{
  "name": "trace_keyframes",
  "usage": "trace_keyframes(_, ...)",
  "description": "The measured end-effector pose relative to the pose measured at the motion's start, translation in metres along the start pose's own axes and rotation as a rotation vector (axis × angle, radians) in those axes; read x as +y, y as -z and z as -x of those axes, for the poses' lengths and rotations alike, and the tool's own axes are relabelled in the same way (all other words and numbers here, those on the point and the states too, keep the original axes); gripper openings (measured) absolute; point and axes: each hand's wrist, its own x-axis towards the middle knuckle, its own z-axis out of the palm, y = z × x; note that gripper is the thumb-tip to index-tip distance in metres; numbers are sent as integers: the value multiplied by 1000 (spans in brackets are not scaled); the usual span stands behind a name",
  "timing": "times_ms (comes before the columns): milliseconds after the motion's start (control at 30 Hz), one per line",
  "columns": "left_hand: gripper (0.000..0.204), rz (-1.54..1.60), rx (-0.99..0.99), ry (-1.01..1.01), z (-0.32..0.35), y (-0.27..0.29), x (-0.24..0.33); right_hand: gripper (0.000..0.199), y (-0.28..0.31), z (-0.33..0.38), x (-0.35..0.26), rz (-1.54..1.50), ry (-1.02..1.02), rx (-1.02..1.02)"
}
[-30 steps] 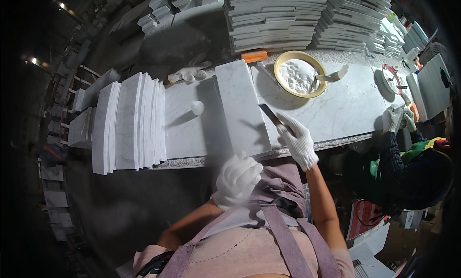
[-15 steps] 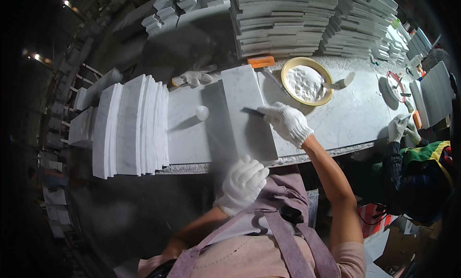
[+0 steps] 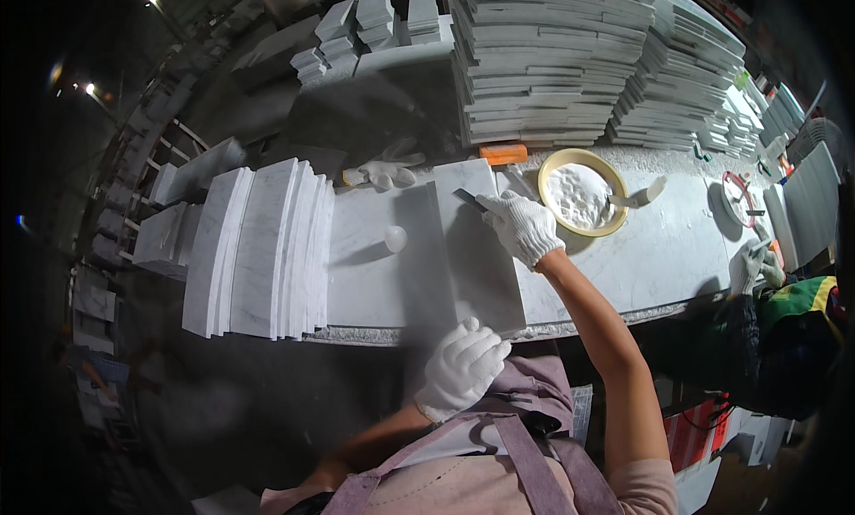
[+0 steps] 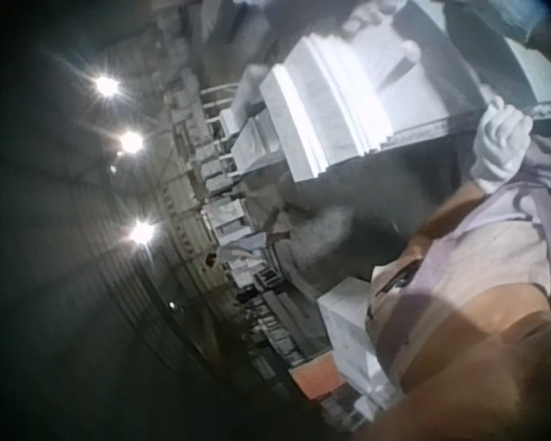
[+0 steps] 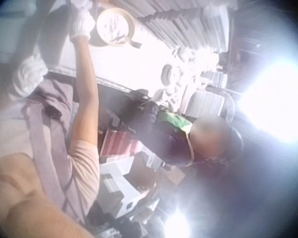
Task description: The person repeatedly scrapes the edges of white rectangular tiles with a small metal scraper, then wipes the edges with gloved fingers. They handle each tile one at a time from a stack on the table and place it back after finishing.
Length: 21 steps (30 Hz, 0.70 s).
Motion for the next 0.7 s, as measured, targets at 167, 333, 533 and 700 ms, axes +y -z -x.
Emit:
trace_keyframes(167, 28, 34, -34, 22, 1, -8, -5, 35, 0, -13, 5, -11, 13, -99)
trace_keyframes(333, 18, 64, 0, -5, -5, -13, -13, 39, -2, -22, 11, -58, 21, -224)
trace_keyframes(533, 30, 73, -101, -12, -4, -5, -12, 41, -5, -33, 12, -14, 58, -188)
trace_keyframes(700, 30, 87, -104, -26, -4, -6, -13, 39, 4, -30, 8, 8, 145, -234)
